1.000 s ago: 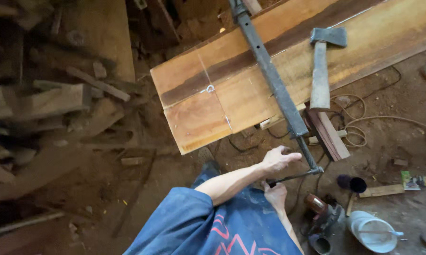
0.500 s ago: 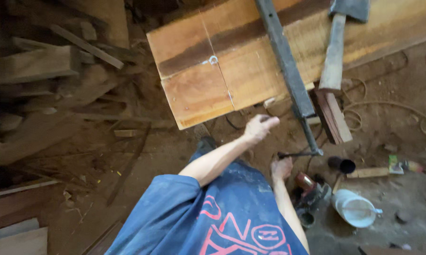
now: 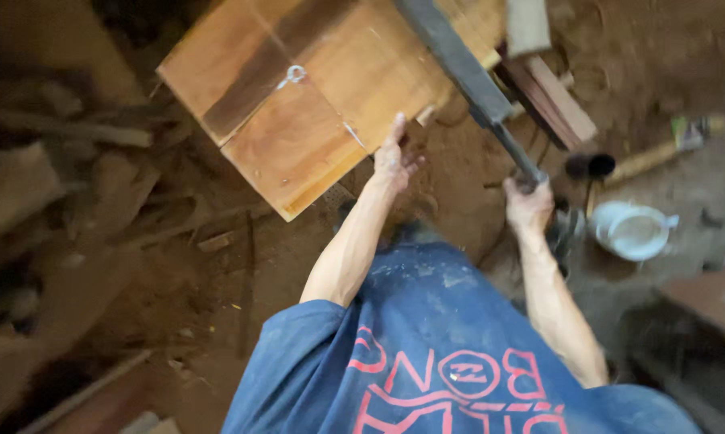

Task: The person aligns two wooden boards and secures them using a metal bar clamp. They tighten the clamp with a wrench, adjust the boards, and use a hammer to tap the wood into alignment. The person then applies glue to the seam between the boards.

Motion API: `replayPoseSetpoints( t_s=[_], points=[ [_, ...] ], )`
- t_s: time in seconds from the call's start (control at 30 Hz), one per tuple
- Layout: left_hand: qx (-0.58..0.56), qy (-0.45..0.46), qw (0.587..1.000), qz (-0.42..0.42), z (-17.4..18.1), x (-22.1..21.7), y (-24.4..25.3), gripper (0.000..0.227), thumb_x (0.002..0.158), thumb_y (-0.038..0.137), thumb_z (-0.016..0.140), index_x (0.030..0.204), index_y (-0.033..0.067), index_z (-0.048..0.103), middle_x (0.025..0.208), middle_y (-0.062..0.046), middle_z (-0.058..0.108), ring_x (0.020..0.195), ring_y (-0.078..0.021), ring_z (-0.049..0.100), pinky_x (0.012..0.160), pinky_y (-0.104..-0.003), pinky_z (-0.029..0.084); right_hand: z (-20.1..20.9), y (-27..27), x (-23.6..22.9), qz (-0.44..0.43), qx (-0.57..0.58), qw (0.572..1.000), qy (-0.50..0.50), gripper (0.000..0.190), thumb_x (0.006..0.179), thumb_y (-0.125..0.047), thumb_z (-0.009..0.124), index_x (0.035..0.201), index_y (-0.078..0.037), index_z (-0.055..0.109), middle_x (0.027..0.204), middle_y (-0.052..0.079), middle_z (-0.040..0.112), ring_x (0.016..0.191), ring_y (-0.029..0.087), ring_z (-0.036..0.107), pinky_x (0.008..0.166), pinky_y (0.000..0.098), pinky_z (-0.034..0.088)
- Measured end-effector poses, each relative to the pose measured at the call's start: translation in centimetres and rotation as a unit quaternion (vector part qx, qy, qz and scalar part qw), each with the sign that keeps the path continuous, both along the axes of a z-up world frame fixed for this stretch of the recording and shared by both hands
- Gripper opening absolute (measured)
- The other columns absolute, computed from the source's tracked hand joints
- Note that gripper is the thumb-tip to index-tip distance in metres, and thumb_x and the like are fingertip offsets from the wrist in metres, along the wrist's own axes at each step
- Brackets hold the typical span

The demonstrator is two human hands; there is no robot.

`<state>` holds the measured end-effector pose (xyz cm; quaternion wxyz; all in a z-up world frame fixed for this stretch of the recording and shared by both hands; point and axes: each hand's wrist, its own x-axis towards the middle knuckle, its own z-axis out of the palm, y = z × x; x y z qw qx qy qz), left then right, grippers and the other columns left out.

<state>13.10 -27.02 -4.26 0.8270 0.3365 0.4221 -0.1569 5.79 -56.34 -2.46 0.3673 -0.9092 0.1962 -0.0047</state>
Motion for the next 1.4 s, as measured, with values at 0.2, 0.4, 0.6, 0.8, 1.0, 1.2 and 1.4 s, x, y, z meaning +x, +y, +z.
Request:
replayPoseSetpoints(
  t_s=[0.2,0.4,0.6,0.8,1.0,1.2,1.4],
  points=[
    [0.014,0.0,1.0,0.027,-0.8,0.6,-0.9,0.063,0.074,0.062,0.079,0.114,0.0143,0.07,0.102,-0.001,0.072,0.083,-0.0196,0.067,0.064,-0.037,0.049,10.2,1.9,-0.5,-0.025,0.124,0.988,-0.087,0.032,0.098,-0.02,0.072,0.124,-0.002,0.066,0.102,0.01,0.065,0.078,0.022,0.068,0.064,0.037,0.057],
    [-0.041,-0.033,0.998,-0.017,-1.1,1.8,-2.0,0.065,0.076,0.058,0.08,0.125,0.0171,0.066,0.122,0.001,0.063,0.094,-0.022,0.066,0.07,-0.04,0.049,9.5,3.0,-0.8,0.052,-0.126,0.969,-0.204,0.025,0.107,-0.025,0.073,0.115,-0.001,0.072,0.106,0.017,0.068,0.097,0.035,0.066,0.084,0.046,0.053],
    [-0.033,-0.058,0.992,-0.103,-2.1,4.0,-3.5,0.076,0.074,0.059,0.077,0.137,0.0194,0.062,0.142,0.004,0.059,0.098,-0.0228,0.066,0.072,-0.038,0.049,13.4,1.6,1.5,-0.069,-0.056,0.95,-0.299,0.025,0.119,-0.025,0.059,0.112,-0.001,0.059,0.097,0.007,0.064,0.086,0.02,0.059,0.079,0.0332,0.049],
    [0.024,-0.03,0.987,-0.156,-3.8,5.0,-3.8,0.084,0.069,0.07,0.075,0.135,0.0174,0.063,0.137,0.006,0.06,0.094,-0.0189,0.064,0.066,-0.037,0.043,17.1,4.5,1.0,-0.121,-0.012,0.932,-0.343,0.023,0.119,-0.023,0.058,0.118,0.0,0.059,0.104,0.006,0.059,0.082,0.014,0.056,0.07,0.0299,0.045],
    [0.023,-0.035,0.985,-0.168,-4.6,4.7,-4.3,0.083,0.071,0.074,0.074,0.13,0.0163,0.07,0.121,0.0,0.065,0.086,-0.0142,0.055,0.066,-0.031,0.04,16.6,12.3,-2.6,-0.162,-0.039,0.918,-0.36,0.015,0.112,-0.013,0.053,0.111,0.001,0.057,0.107,0.011,0.055,0.096,0.02,0.054,0.084,0.0357,0.047],
    [0.036,-0.022,0.99,-0.133,-3.2,4.4,-3.8,0.078,0.069,0.07,0.077,0.124,0.0153,0.069,0.106,0.004,0.066,0.078,-0.0127,0.056,0.064,-0.031,0.044,9.2,18.7,-11.4,-0.072,-0.145,0.953,-0.256,0.012,0.094,-0.01,0.071,0.103,-0.002,0.07,0.109,0.021,0.061,0.104,0.034,0.062,0.094,0.0435,0.05],
    [0.07,-0.006,0.989,-0.132,-1.5,4.1,-3.5,0.075,0.068,0.069,0.076,0.121,0.016,0.069,0.1,0.005,0.067,0.075,-0.0124,0.058,0.061,-0.031,0.044,-2.4,11.5,-9.7,-0.032,-0.027,0.998,-0.055,0.024,0.09,-0.002,0.07,0.113,-0.003,0.078,0.102,0.018,0.073,0.095,0.031,0.071,0.086,0.039,0.056]
  ],
)
